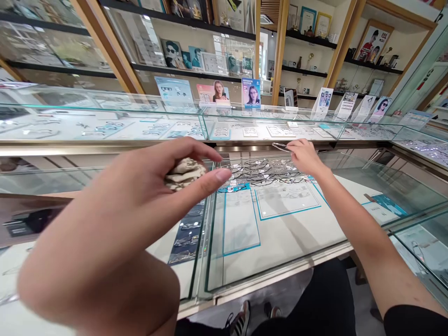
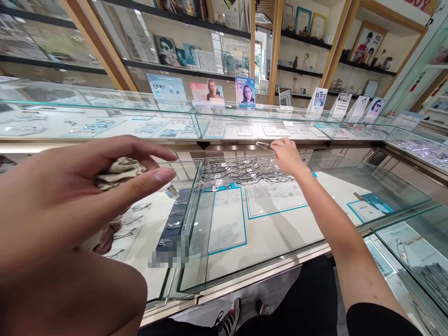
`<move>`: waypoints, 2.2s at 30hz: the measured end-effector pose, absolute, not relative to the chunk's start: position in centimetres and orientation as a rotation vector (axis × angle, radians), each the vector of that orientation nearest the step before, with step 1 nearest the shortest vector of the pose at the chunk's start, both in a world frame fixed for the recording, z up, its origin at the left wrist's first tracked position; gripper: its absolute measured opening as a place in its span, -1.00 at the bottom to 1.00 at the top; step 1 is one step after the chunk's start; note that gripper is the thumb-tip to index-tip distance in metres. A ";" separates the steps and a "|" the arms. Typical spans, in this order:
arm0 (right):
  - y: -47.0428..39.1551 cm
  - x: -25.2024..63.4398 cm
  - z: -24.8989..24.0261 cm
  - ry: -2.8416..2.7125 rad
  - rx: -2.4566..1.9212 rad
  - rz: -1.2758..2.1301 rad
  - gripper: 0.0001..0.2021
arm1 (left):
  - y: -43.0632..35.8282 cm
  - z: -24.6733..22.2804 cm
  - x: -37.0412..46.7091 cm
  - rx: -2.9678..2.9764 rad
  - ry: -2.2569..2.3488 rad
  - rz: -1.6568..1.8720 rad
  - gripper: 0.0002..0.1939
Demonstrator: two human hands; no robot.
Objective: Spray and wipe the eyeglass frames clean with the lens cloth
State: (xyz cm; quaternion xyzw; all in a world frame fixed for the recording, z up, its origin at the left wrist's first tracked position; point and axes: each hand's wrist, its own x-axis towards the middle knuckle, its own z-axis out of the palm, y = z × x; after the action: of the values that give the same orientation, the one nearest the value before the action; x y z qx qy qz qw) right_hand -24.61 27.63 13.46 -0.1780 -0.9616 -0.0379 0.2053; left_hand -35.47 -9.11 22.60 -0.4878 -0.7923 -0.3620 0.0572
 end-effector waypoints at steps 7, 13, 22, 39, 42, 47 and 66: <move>18.1 -27.2 16.4 -2.439 0.007 0.386 -0.61 | -7.3 22.1 -36.4 -1.504 -2.419 -1.175 -0.54; 13.3 -26.5 18.5 -2.200 0.131 0.486 -0.68 | -5.0 21.1 -36.9 -1.455 -2.373 -1.373 -0.58; 11.2 -25.5 18.0 -2.197 0.137 0.401 -0.62 | -2.4 19.7 -36.9 -1.314 -2.210 -1.574 -0.66; 13.0 -24.9 19.0 -2.281 0.247 -0.030 -0.69 | -3.4 20.6 -38.8 -1.765 -2.396 -1.926 -0.58; 12.3 -24.8 19.0 -2.302 0.263 -0.074 -0.72 | -3.5 20.6 -39.1 -1.797 -2.431 -2.001 -0.54; 11.9 -24.7 18.9 -2.291 0.269 -0.124 -0.71 | -3.2 20.4 -39.4 -1.791 -2.408 -1.974 -0.51; 13.3 -24.9 19.0 -2.335 0.220 0.274 -0.85 | -3.2 20.2 -40.9 -1.185 -1.997 -2.342 -0.76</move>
State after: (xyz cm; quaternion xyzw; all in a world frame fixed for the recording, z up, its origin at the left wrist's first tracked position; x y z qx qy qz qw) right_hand -24.89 13.33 18.97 0.0862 -0.9145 0.1072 0.3804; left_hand -40.86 -3.20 20.22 -0.3582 -0.6037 -0.7079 -0.0783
